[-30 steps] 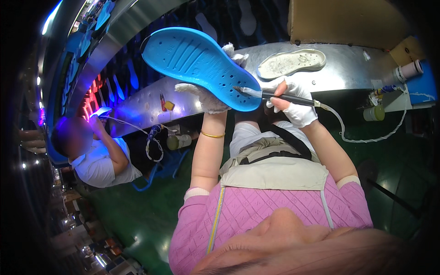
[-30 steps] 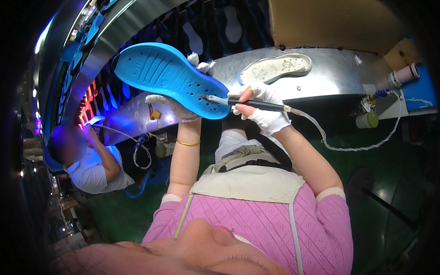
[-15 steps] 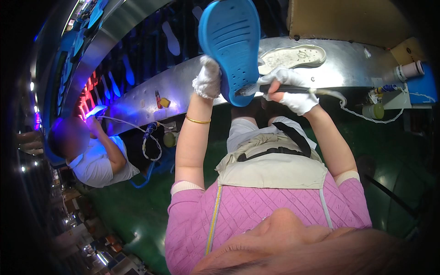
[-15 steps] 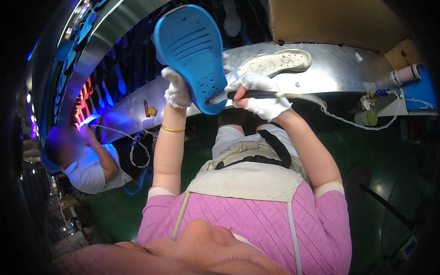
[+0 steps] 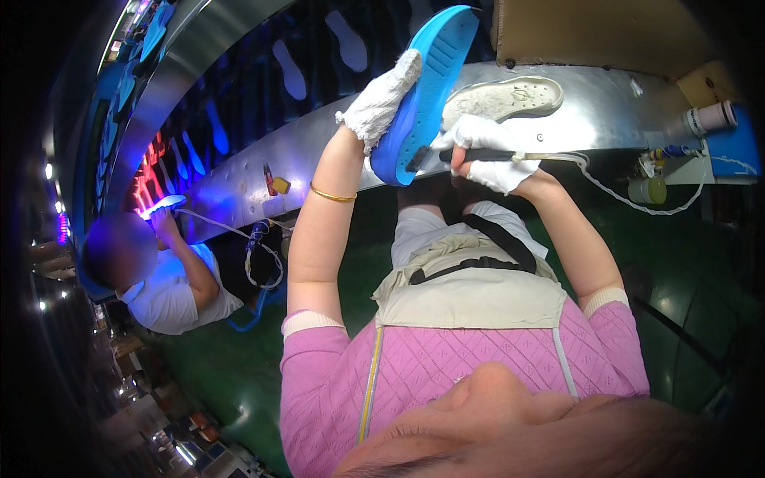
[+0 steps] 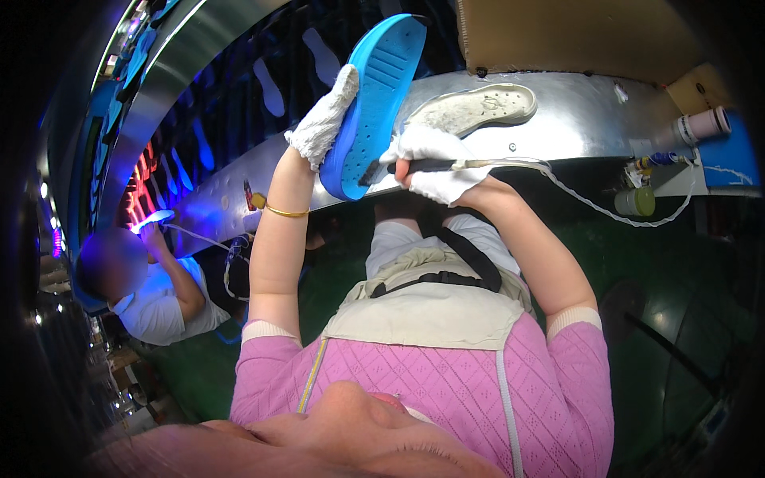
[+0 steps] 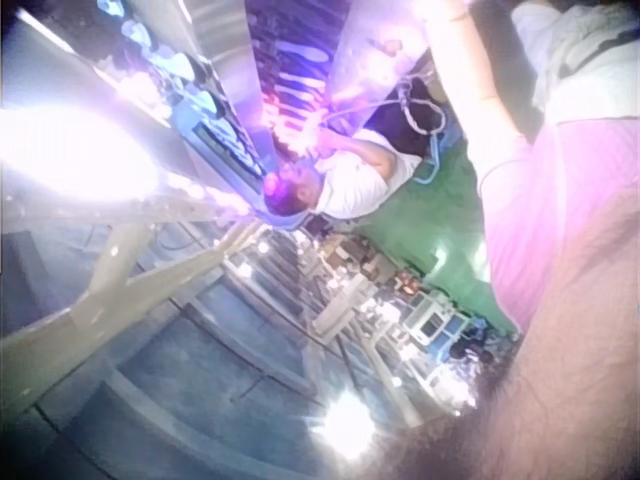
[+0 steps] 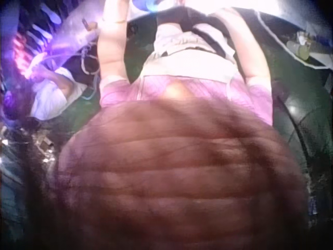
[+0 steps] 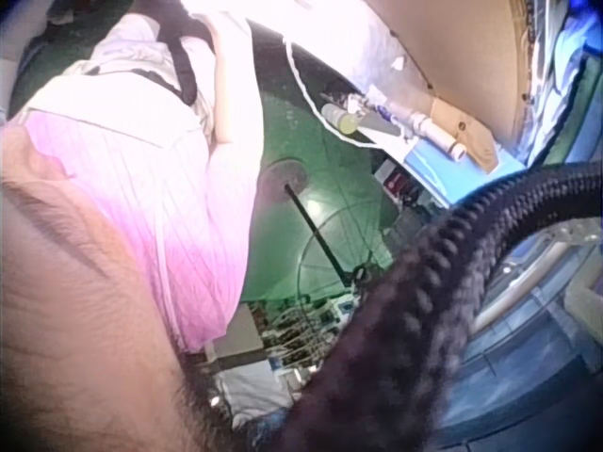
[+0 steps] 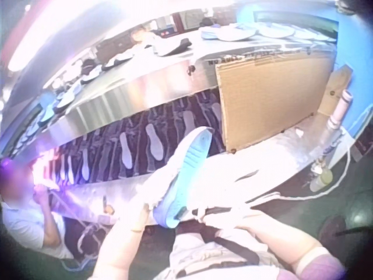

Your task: The person applies adhesive across shoe insoles using an applicator tool and places them onto an upper conveyor belt.

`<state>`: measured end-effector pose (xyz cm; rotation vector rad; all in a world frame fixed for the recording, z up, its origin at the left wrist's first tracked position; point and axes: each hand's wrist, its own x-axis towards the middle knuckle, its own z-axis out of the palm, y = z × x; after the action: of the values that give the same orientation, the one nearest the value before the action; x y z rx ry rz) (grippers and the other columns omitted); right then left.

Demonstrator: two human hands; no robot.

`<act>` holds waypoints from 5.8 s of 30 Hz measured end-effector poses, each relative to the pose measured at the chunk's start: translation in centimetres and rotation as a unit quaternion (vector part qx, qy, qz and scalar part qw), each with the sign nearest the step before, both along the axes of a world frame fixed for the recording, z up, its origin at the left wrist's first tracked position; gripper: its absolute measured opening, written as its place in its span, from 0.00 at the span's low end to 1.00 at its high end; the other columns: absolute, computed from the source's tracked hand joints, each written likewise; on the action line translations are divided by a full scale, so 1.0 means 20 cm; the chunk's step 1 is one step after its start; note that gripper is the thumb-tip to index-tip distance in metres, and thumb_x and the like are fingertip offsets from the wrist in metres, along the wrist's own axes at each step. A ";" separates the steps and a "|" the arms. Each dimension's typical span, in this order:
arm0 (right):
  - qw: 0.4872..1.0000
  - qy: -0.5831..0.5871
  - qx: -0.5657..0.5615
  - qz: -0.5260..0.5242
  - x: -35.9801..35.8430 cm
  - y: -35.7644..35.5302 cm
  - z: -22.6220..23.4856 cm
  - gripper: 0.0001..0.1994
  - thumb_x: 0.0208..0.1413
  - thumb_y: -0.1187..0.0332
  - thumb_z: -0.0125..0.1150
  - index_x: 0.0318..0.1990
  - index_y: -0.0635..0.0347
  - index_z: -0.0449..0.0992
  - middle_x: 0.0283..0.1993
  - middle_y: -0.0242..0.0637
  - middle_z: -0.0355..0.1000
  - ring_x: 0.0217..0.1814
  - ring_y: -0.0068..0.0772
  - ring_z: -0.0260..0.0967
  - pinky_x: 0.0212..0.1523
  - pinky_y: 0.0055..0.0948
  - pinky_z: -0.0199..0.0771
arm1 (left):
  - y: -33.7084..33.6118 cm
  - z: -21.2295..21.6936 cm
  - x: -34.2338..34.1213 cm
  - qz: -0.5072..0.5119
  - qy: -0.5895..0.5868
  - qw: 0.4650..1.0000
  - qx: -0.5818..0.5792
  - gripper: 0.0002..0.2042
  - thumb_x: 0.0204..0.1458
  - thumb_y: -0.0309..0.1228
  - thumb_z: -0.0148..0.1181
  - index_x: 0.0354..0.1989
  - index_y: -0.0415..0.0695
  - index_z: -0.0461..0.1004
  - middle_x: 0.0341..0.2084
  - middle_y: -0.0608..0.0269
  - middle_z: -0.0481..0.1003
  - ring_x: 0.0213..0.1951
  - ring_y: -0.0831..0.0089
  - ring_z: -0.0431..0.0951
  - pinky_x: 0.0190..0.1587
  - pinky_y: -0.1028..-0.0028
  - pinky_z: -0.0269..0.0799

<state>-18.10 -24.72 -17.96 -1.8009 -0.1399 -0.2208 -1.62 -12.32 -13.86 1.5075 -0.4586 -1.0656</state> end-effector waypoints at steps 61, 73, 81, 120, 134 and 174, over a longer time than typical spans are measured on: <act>0.977 0.075 0.191 -0.055 -0.21 0.21 -0.02 0.05 0.43 0.77 0.61 0.29 0.59 0.72 0.28 0.33 0.70 0.28 0.26 0.68 0.32 0.23 0.69 | 0.20 -0.35 -0.32 0.210 0.277 0.845 -0.406 0.32 0.52 0.61 0.37 0.54 0.47 0.61 0.45 0.54 0.70 0.45 0.58 0.71 0.49 0.58 0.69; 0.982 0.035 0.136 -0.124 -0.12 0.04 0.00 0.06 0.49 0.71 0.62 0.33 0.62 0.74 0.29 0.30 0.71 0.30 0.18 0.66 0.34 0.19 0.69 | 0.19 -0.27 -0.29 0.095 0.401 0.786 -0.460 0.43 0.45 0.70 0.35 0.61 0.45 0.55 0.54 0.51 0.62 0.53 0.56 0.65 0.57 0.55 0.60; 0.974 -0.043 0.168 -0.149 -0.16 0.09 -0.02 0.02 0.49 0.75 0.60 0.29 0.62 0.73 0.30 0.31 0.71 0.32 0.18 0.68 0.35 0.20 0.69 | 0.10 -0.33 -0.41 0.155 0.192 0.921 -0.301 0.40 0.49 0.66 0.35 0.63 0.48 0.51 0.58 0.55 0.58 0.58 0.57 0.60 0.60 0.57 0.56; 0.955 0.168 0.241 0.037 -0.26 0.12 -0.04 0.05 0.46 0.76 0.63 0.31 0.60 0.74 0.30 0.33 0.74 0.33 0.20 0.70 0.37 0.20 0.71 | 0.18 -0.17 -0.25 0.053 0.282 0.853 -0.436 0.33 0.52 0.57 0.43 0.58 0.42 0.60 0.52 0.50 0.66 0.50 0.55 0.70 0.54 0.57 0.66; 0.995 0.054 0.076 0.040 -0.14 0.02 0.07 0.08 0.33 0.81 0.60 0.24 0.59 0.74 0.31 0.36 0.73 0.37 0.30 0.70 0.40 0.27 0.70 | 0.09 -0.08 -0.18 0.004 0.280 0.945 -0.170 0.28 0.57 0.49 0.41 0.51 0.33 0.65 0.43 0.45 0.72 0.39 0.58 0.77 0.43 0.64 0.75; 0.967 0.074 0.236 -0.056 -0.19 0.17 0.11 0.05 0.46 0.76 0.64 0.31 0.63 0.75 0.33 0.34 0.73 0.33 0.22 0.70 0.35 0.22 0.71 | 0.27 -0.30 -0.43 0.065 0.323 0.854 -0.402 0.35 0.53 0.56 0.38 0.58 0.37 0.56 0.52 0.47 0.65 0.50 0.55 0.69 0.55 0.58 0.64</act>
<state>-21.89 -21.32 -15.77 -1.3446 0.1147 -0.1811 -10.24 -6.95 -19.79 0.3852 -0.2560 -1.0148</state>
